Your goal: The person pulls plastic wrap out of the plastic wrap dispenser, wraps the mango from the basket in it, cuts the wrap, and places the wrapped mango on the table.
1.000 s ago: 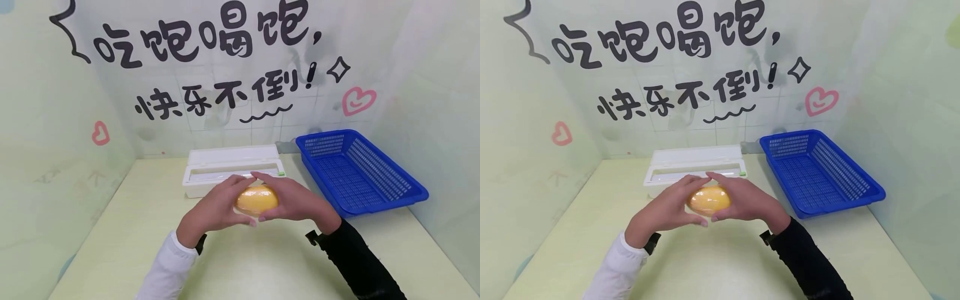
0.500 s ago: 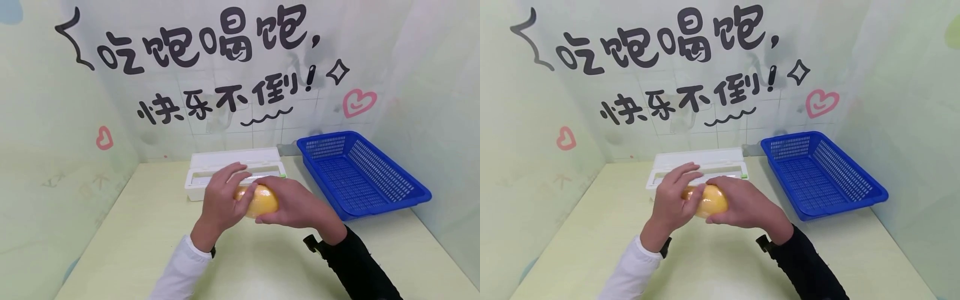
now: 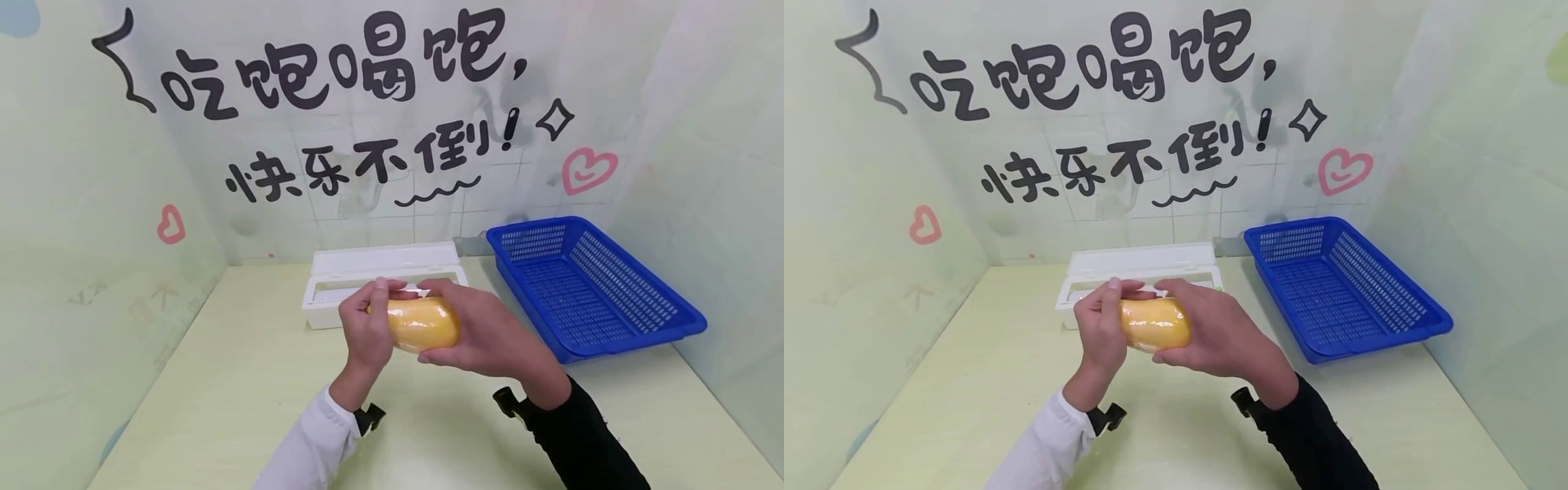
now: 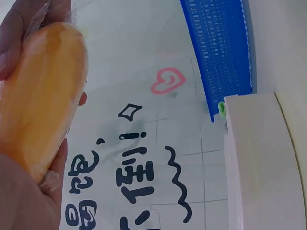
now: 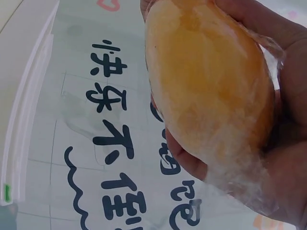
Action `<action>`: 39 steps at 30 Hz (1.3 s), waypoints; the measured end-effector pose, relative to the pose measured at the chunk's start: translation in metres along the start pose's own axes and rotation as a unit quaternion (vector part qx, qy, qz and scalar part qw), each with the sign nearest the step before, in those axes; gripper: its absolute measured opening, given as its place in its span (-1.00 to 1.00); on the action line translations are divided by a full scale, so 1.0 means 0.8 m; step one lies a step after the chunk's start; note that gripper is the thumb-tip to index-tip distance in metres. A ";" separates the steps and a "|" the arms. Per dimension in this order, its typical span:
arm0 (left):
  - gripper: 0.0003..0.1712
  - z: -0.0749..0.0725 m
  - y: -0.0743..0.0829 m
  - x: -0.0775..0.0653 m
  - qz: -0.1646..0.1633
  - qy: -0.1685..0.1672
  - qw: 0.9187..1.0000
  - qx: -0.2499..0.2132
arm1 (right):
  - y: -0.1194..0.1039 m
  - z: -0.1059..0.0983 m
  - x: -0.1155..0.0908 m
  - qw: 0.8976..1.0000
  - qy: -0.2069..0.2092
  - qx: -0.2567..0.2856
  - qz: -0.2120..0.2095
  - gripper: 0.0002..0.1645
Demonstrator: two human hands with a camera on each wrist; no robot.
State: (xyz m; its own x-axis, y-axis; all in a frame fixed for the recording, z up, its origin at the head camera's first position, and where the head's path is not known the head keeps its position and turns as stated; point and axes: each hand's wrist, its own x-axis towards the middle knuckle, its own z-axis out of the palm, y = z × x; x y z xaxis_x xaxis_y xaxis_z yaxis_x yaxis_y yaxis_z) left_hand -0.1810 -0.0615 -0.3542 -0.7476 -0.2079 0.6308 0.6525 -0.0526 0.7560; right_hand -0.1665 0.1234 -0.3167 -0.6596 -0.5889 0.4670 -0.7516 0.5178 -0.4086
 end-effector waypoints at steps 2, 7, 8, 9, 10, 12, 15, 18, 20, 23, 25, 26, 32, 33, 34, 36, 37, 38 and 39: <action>-0.55 -0.001 -0.001 0.003 0.028 0.008 0.999 0.022 | 0.000 -0.004 0.001 1.000 -0.007 0.025 0.006 0.24; -0.57 -0.003 0.005 0.010 0.120 0.034 0.991 0.046 | 0.001 -0.004 0.001 0.992 0.085 0.087 -0.023 0.15; -0.58 -0.003 0.008 0.011 0.134 0.040 0.989 0.045 | 0.001 0.000 0.002 0.988 0.120 0.096 -0.034 0.04; -0.58 -0.003 0.012 0.011 0.143 0.047 0.988 0.042 | 0.000 0.006 0.003 0.980 0.158 0.106 -0.049 -0.08; -0.58 -0.003 0.015 0.011 0.147 0.052 0.987 0.037 | 0.001 0.012 0.004 0.972 0.195 0.117 -0.064 -0.18; -0.57 -0.003 0.019 0.012 0.137 0.061 0.988 0.022 | 0.001 0.025 0.009 0.952 0.265 0.131 -0.082 -0.35; -0.53 -0.005 0.025 0.014 0.091 0.078 0.993 -0.020 | 0.004 0.039 0.017 0.918 0.356 0.153 -0.085 -0.57; -0.49 -0.007 0.027 0.015 0.039 0.089 0.993 -0.060 | 0.003 0.050 0.024 0.891 0.388 0.226 -0.064 -0.65; -0.47 -0.008 0.026 0.015 0.011 0.088 0.993 -0.079 | -0.001 0.056 0.028 0.869 0.388 0.304 -0.045 -0.64; -0.47 -0.008 0.022 0.015 -0.018 0.074 0.993 -0.094 | -0.006 0.060 0.030 0.840 0.377 0.390 -0.008 -0.59; -0.47 -0.009 0.020 0.015 -0.025 0.065 0.994 -0.088 | -0.007 0.059 0.030 0.837 0.361 0.411 0.018 -0.60; -0.46 -0.009 0.018 0.015 -0.028 0.062 0.994 -0.087 | -0.006 0.059 0.030 0.840 0.353 0.410 0.029 -0.62; -0.37 -0.008 0.015 0.016 -0.051 0.060 0.996 -0.046 | 0.003 0.055 0.029 0.870 0.344 0.350 0.038 -0.77; -0.37 -0.008 0.015 0.016 -0.053 0.059 0.996 -0.042 | 0.004 0.055 0.028 0.874 0.340 0.346 0.037 -0.77; -0.37 -0.009 0.014 0.017 -0.052 0.057 0.996 -0.042 | 0.005 0.053 0.028 0.877 0.331 0.346 0.039 -0.76; -0.41 -0.011 0.014 0.020 -0.038 0.044 0.997 -0.041 | 0.007 0.047 0.026 0.893 0.293 0.337 0.053 -0.72; -0.44 -0.013 0.013 0.021 -0.027 0.032 0.998 -0.041 | 0.008 0.041 0.024 0.903 0.263 0.334 0.065 -0.67; -0.48 -0.015 0.013 0.023 -0.013 0.016 0.999 -0.038 | 0.010 0.035 0.021 0.913 0.225 0.332 0.075 -0.61; -0.52 -0.017 0.014 0.024 0.002 -0.002 0.999 -0.034 | 0.012 0.028 0.019 0.924 0.183 0.324 0.083 -0.55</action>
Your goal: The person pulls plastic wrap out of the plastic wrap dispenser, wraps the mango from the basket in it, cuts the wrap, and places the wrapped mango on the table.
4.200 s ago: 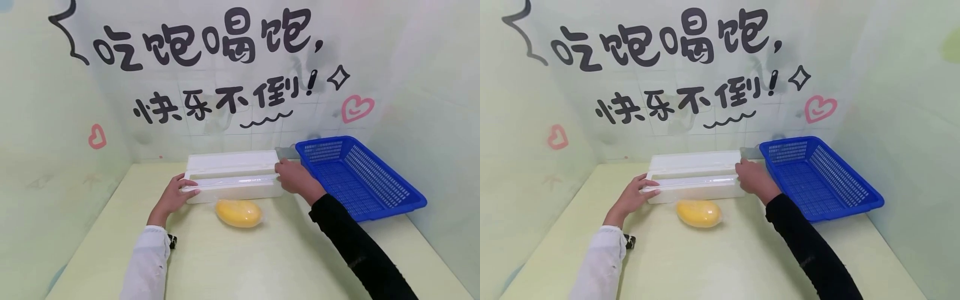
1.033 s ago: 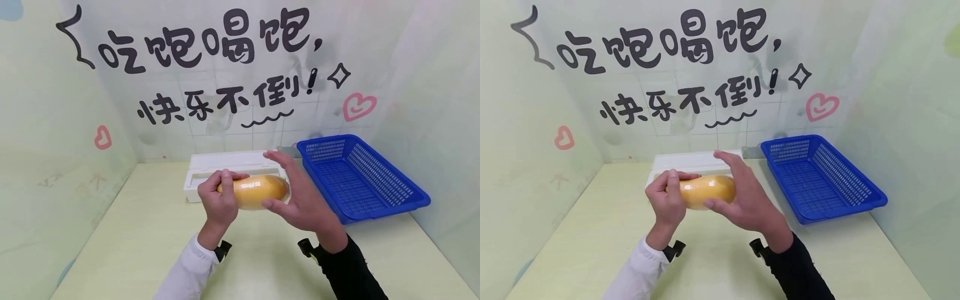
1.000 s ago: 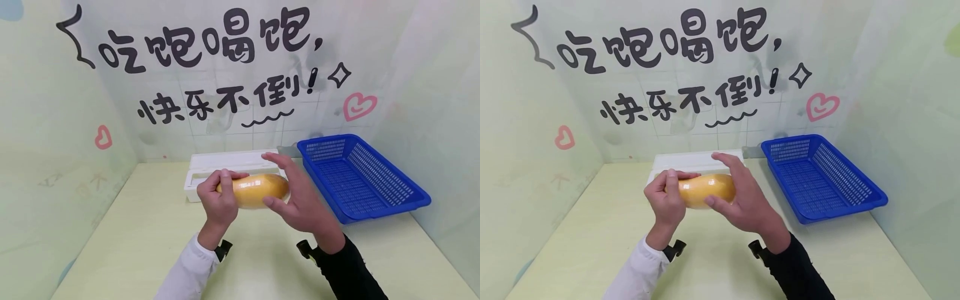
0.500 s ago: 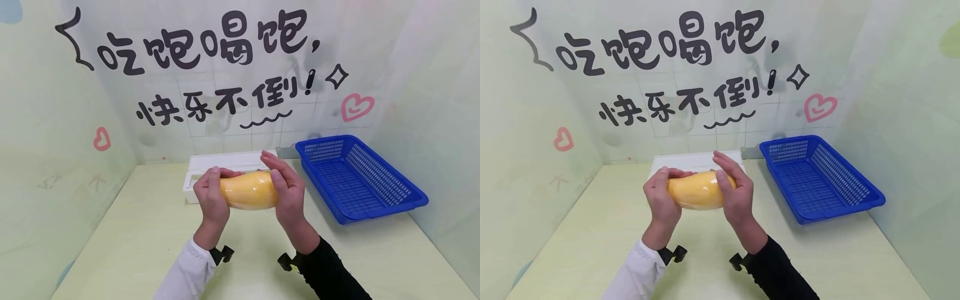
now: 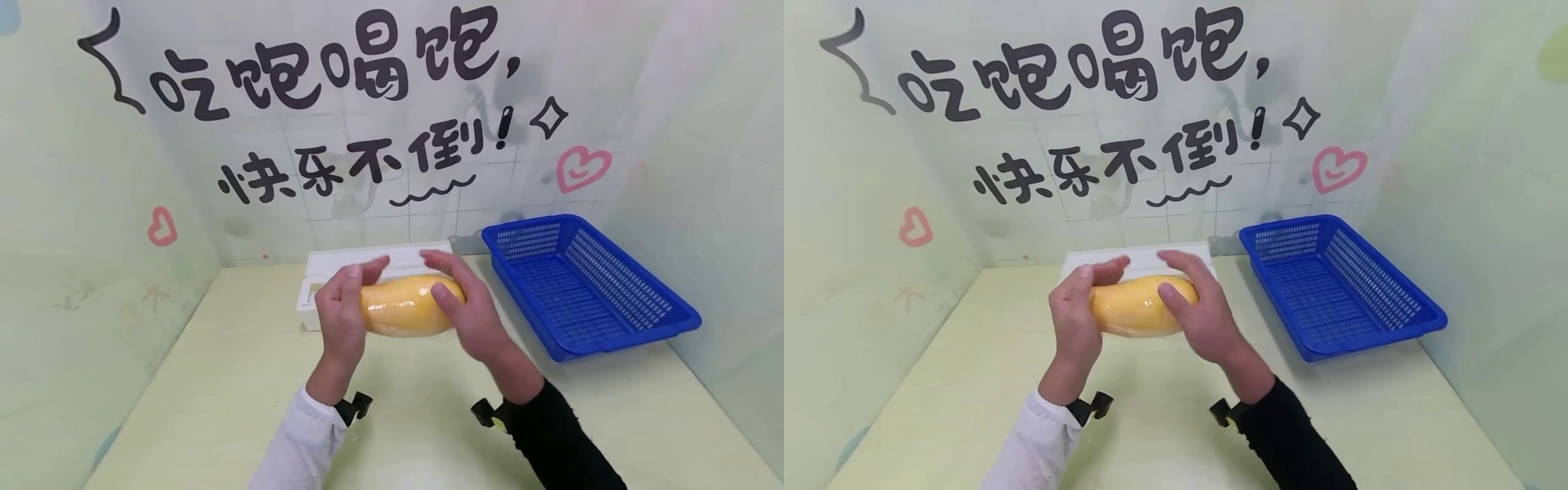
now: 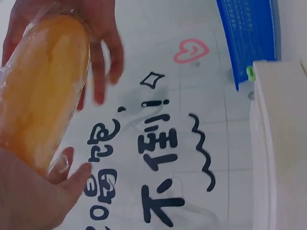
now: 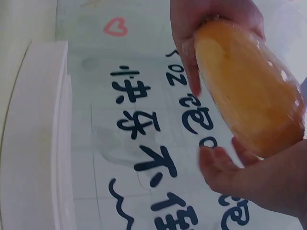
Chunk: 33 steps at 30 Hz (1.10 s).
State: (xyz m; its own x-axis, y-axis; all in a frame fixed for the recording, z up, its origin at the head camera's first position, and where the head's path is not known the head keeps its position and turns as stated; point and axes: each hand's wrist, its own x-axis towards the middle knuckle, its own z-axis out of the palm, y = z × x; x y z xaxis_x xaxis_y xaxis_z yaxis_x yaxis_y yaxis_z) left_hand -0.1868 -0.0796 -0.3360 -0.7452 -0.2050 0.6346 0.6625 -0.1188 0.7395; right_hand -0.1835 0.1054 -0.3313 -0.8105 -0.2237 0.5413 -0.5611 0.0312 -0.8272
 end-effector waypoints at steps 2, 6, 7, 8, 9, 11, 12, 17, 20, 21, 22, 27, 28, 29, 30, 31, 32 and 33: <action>-0.59 -0.005 0.001 0.001 0.032 -0.044 0.998 0.031 | -0.004 -0.016 -0.001 0.996 -0.073 -0.035 0.022 -0.48; -0.60 -0.018 0.005 0.003 0.047 -0.134 0.981 0.135 | -0.009 -0.042 -0.006 0.984 -0.147 -0.100 -0.018 -0.49; -0.56 -0.022 0.007 0.003 0.043 -0.155 0.972 0.172 | -0.009 -0.047 -0.008 0.982 -0.146 -0.116 -0.042 -0.49; -0.52 -0.026 0.009 0.004 0.033 -0.177 0.962 0.204 | -0.009 -0.050 -0.011 0.979 -0.140 -0.131 -0.066 -0.47; -0.48 -0.030 0.011 0.005 0.023 -0.199 0.952 0.232 | -0.008 -0.054 -0.013 0.976 -0.132 -0.147 -0.088 -0.43; -0.42 -0.039 0.015 0.007 0.008 -0.245 0.931 0.271 | -0.004 -0.058 -0.019 0.970 -0.122 -0.172 -0.121 -0.37; -0.43 -0.043 0.015 0.007 0.005 -0.267 0.922 0.281 | -0.001 -0.059 -0.021 0.967 -0.125 -0.178 -0.130 -0.34; -0.52 -0.055 -0.002 -0.003 0.030 -0.335 0.898 0.284 | 0.017 -0.062 -0.036 0.952 -0.168 -0.228 -0.114 -0.19; -0.51 -0.058 -0.022 -0.019 0.057 -0.334 0.892 0.300 | 0.034 -0.062 -0.043 0.946 -0.175 -0.263 -0.074 -0.15; -0.50 -0.059 -0.028 -0.025 0.064 -0.331 0.890 0.307 | 0.039 -0.061 -0.045 0.945 -0.173 -0.270 -0.058 -0.15; -0.49 -0.060 -0.034 -0.031 0.068 -0.327 0.889 0.314 | 0.045 -0.061 -0.047 0.945 -0.170 -0.276 -0.041 -0.18; -0.47 -0.065 -0.064 -0.058 0.075 -0.328 0.871 0.359 | 0.077 -0.054 -0.061 0.937 -0.177 -0.300 0.008 -0.30; -0.48 -0.066 -0.070 -0.063 0.073 -0.331 0.865 0.369 | 0.083 -0.052 -0.064 0.933 -0.183 -0.308 0.013 -0.29; -0.48 -0.067 -0.075 -0.067 0.067 -0.336 0.859 0.380 | 0.089 -0.049 -0.067 0.928 -0.190 -0.320 0.016 -0.28; -0.49 -0.068 -0.080 -0.071 0.060 -0.341 0.854 0.388 | 0.094 -0.046 -0.070 0.923 -0.196 -0.329 0.022 -0.27; -0.49 -0.068 -0.083 -0.075 0.048 -0.346 0.850 0.395 | 0.099 -0.043 -0.074 0.918 -0.203 -0.339 0.028 -0.25; -0.50 -0.069 -0.086 -0.079 0.038 -0.351 0.846 0.400 | 0.103 -0.039 -0.077 0.913 -0.207 -0.349 0.036 -0.23; -0.50 -0.070 -0.088 -0.083 0.029 -0.356 0.842 0.404 | 0.108 -0.036 -0.080 0.909 -0.212 -0.357 0.043 -0.21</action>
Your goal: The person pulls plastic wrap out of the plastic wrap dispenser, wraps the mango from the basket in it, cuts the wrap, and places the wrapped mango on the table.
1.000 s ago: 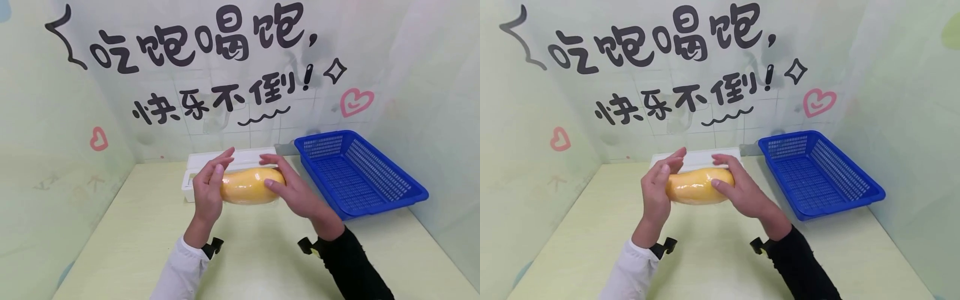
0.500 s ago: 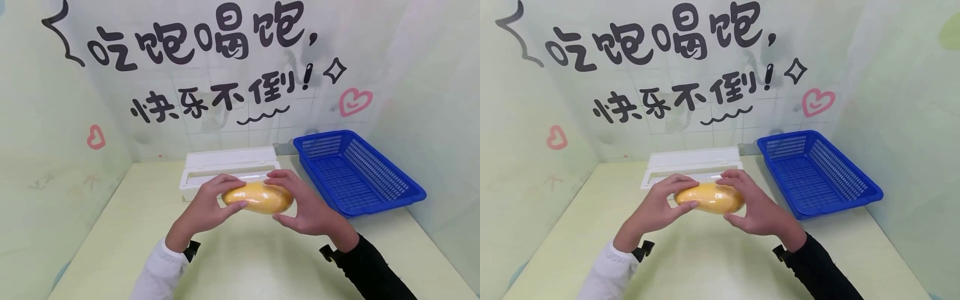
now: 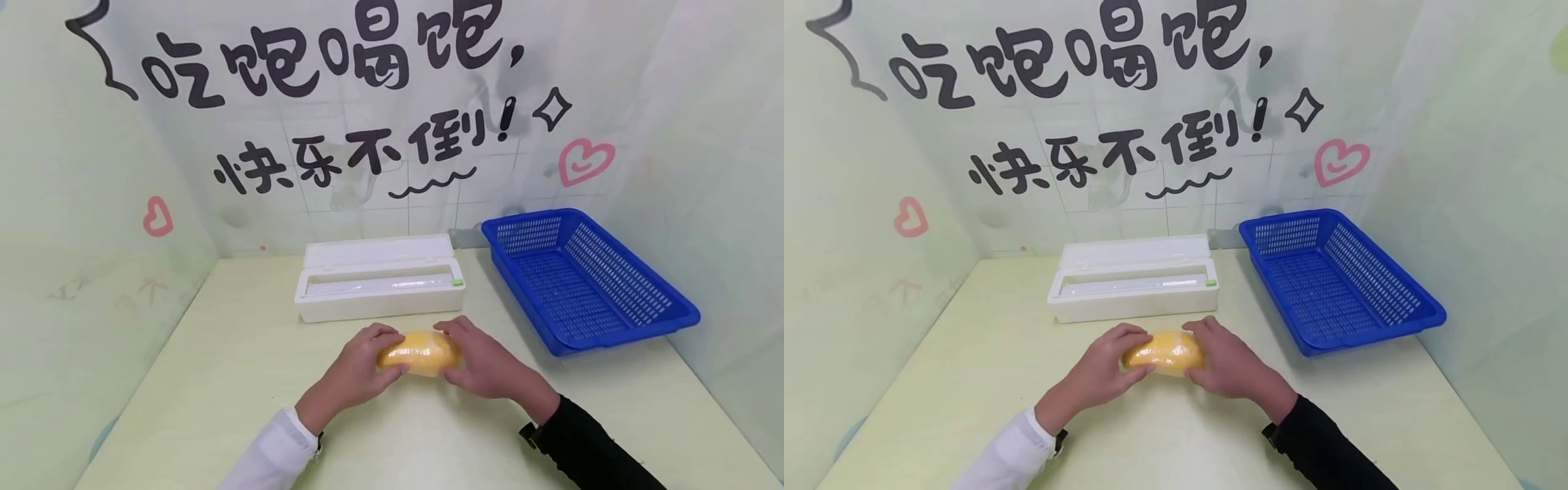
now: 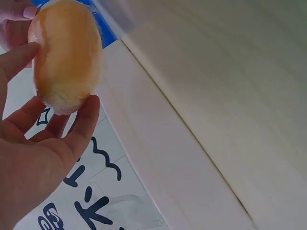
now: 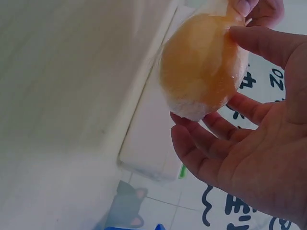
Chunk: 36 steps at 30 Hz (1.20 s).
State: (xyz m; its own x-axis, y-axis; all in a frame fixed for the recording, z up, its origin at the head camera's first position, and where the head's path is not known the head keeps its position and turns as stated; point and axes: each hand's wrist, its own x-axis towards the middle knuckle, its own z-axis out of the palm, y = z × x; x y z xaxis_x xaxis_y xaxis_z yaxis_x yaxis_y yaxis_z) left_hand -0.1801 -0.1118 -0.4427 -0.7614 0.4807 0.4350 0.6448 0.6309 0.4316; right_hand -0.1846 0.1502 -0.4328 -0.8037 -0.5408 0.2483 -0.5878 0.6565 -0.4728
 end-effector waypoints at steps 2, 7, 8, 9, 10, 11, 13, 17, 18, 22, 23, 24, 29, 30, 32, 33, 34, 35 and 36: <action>-0.51 0.004 0.001 -0.005 -0.013 -0.019 1.000 0.000 | -0.001 0.010 -0.003 1.000 -0.009 -0.011 0.011 -0.20; -0.47 0.006 -0.001 -0.011 -0.024 -0.053 0.998 0.008 | -0.003 0.022 -0.005 0.999 0.000 -0.038 0.008 -0.17; -0.46 0.006 -0.001 -0.011 -0.026 -0.059 0.998 0.007 | -0.003 0.022 -0.005 0.999 0.004 -0.039 0.006 -0.18; -0.44 0.005 -0.002 -0.012 -0.027 -0.066 0.997 0.008 | -0.004 0.023 -0.005 0.999 0.007 -0.040 0.005 -0.18; -0.43 0.005 -0.001 -0.012 -0.027 -0.072 0.997 0.007 | -0.005 0.024 -0.005 0.999 0.009 -0.040 0.005 -0.18; -0.42 0.005 -0.001 -0.012 -0.027 -0.077 0.997 0.009 | -0.005 0.024 -0.005 0.999 0.010 -0.040 0.006 -0.19; -0.42 0.004 -0.002 -0.013 -0.029 -0.086 0.996 0.007 | -0.006 0.025 -0.005 0.999 0.009 -0.040 0.008 -0.20; -0.41 0.004 -0.002 -0.014 -0.038 -0.099 0.994 0.013 | -0.007 0.028 -0.006 0.999 0.003 -0.041 0.015 -0.22; -0.41 0.005 -0.003 -0.014 -0.041 -0.102 0.994 0.015 | -0.008 0.028 -0.006 0.999 0.001 -0.040 0.017 -0.22; -0.42 0.002 -0.002 -0.010 -0.043 -0.108 0.992 0.038 | -0.011 0.024 -0.005 0.999 -0.009 -0.042 0.022 -0.17; -0.41 -0.001 -0.001 -0.008 -0.046 -0.109 0.992 0.042 | -0.013 0.020 -0.004 0.999 -0.013 -0.044 0.024 -0.14; -0.40 -0.005 0.000 -0.005 -0.047 -0.109 0.992 0.048 | -0.015 0.015 -0.002 0.998 -0.017 -0.045 0.028 -0.11; -0.34 -0.041 0.008 0.024 -0.076 -0.087 0.992 0.058 | -0.031 -0.029 0.025 0.998 0.012 -0.040 0.043 -0.04; -0.34 -0.050 0.010 0.032 -0.083 -0.077 0.991 0.065 | -0.035 -0.039 0.032 0.998 0.029 -0.041 0.043 -0.05; -0.34 -0.068 0.013 0.048 -0.103 -0.049 0.991 0.076 | -0.043 -0.059 0.047 0.995 0.075 -0.050 0.035 -0.08; -0.33 -0.076 0.014 0.055 -0.113 -0.033 0.990 0.083 | -0.045 -0.067 0.054 0.993 0.100 -0.058 0.034 -0.10; -0.32 -0.082 0.015 0.062 -0.123 -0.017 0.988 0.092 | -0.047 -0.074 0.059 0.990 0.123 -0.067 0.034 -0.12; -0.29 -0.087 0.015 0.067 -0.133 -0.003 0.986 0.101 | -0.048 -0.079 0.064 0.986 0.143 -0.076 0.035 -0.13; -0.25 -0.090 0.014 0.072 -0.145 0.009 0.983 0.113 | -0.048 -0.083 0.068 0.983 0.160 -0.085 0.040 -0.14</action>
State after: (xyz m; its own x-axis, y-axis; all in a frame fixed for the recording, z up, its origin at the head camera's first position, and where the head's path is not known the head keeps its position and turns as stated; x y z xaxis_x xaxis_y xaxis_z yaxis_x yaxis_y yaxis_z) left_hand -0.2119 -0.1208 -0.3560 -0.9081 0.2510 0.3352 0.3681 0.8602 0.3530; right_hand -0.2121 0.1307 -0.3452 -0.8199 -0.3087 0.4821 -0.5067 0.7831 -0.3605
